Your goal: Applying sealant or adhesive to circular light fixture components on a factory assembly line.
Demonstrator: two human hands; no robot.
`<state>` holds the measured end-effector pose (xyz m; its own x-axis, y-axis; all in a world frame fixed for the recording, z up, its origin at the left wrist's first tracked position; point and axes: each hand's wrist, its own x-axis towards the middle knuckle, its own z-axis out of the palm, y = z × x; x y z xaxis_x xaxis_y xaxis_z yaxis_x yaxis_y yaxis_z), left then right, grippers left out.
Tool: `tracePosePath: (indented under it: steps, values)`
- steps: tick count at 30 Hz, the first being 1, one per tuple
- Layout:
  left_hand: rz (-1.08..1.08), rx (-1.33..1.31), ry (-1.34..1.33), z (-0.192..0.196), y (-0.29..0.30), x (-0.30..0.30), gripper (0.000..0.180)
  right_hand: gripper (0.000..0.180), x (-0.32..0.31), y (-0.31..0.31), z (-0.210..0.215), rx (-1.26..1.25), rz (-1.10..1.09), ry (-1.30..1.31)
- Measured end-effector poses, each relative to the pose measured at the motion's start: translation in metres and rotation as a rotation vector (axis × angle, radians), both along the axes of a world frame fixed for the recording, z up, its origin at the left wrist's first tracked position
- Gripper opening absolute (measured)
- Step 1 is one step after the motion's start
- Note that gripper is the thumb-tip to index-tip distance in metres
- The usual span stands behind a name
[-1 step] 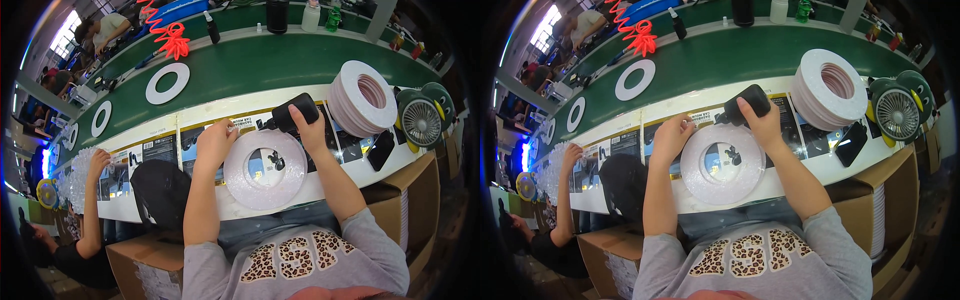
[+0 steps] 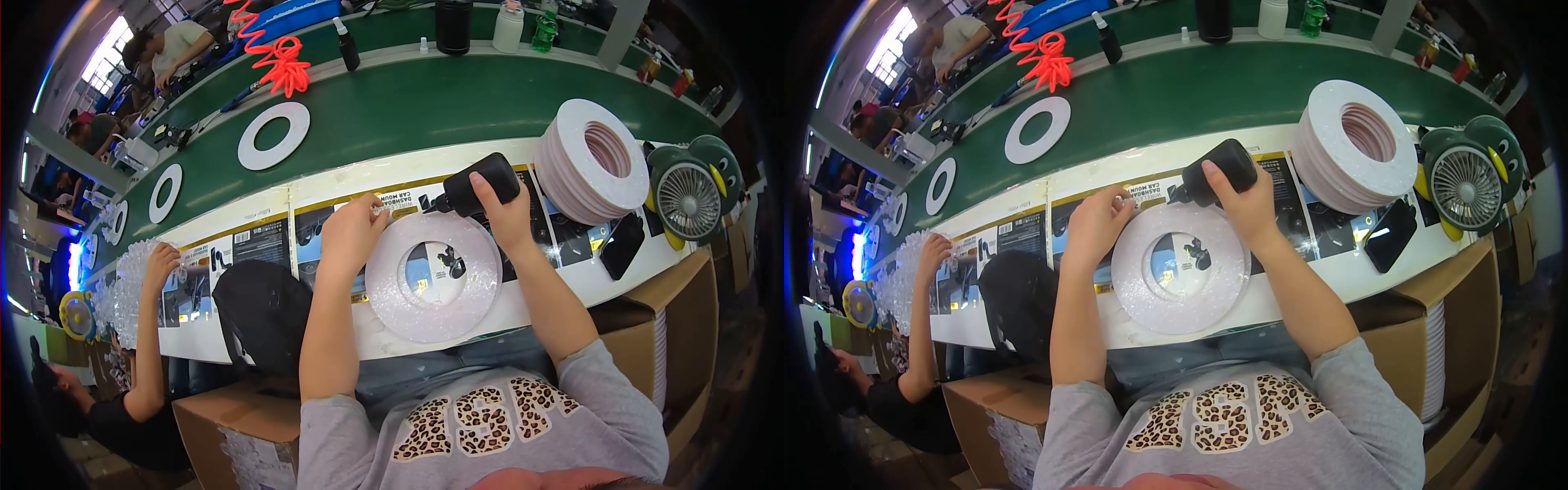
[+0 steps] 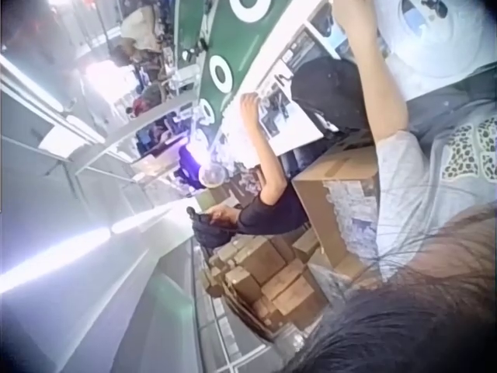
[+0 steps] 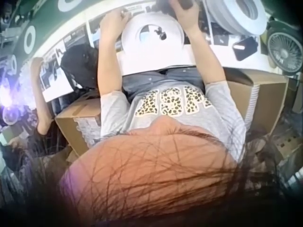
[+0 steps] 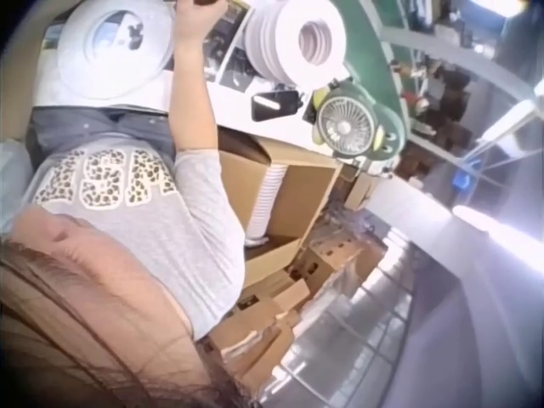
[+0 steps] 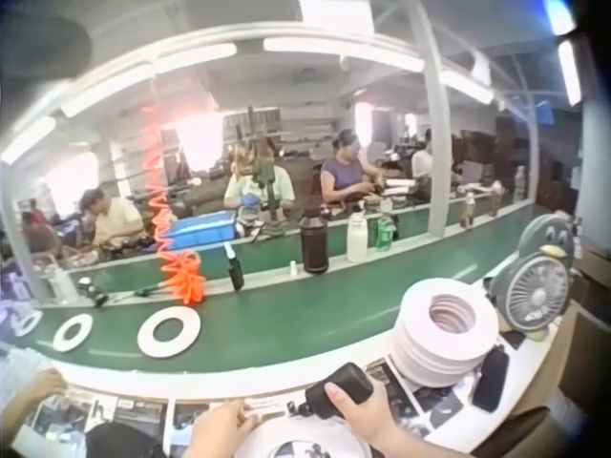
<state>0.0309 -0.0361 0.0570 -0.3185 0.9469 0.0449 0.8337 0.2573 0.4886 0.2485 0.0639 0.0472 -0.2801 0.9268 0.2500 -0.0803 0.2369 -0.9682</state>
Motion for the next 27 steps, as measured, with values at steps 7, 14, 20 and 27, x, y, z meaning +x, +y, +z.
tracePosePath:
  steps: [7, 14, 20, 27]
  values:
    - [0.017, 0.016, -0.01, -0.0052, 0.0005, -0.0003, 0.022, 0.026, -0.0038, -0.0048, 0.0033, 0.052, 0.032, -0.023]
    - [0.008, 0.018, 0.0, -0.0071, 0.0012, -0.0008, 0.023, 0.027, -0.0035, -0.0049, 0.0026, 0.047, 0.045, -0.052]
    - [0.009, 0.001, -0.005, -0.0037, 0.0013, 0.0004, 0.023, 0.026, -0.0042, -0.0045, 0.0021, 0.041, 0.063, -0.043]
    - [0.019, -0.019, -0.005, -0.0032, 0.0014, 0.0008, 0.024, 0.027, -0.0035, -0.0029, 0.0005, 0.053, 0.07, -0.077]
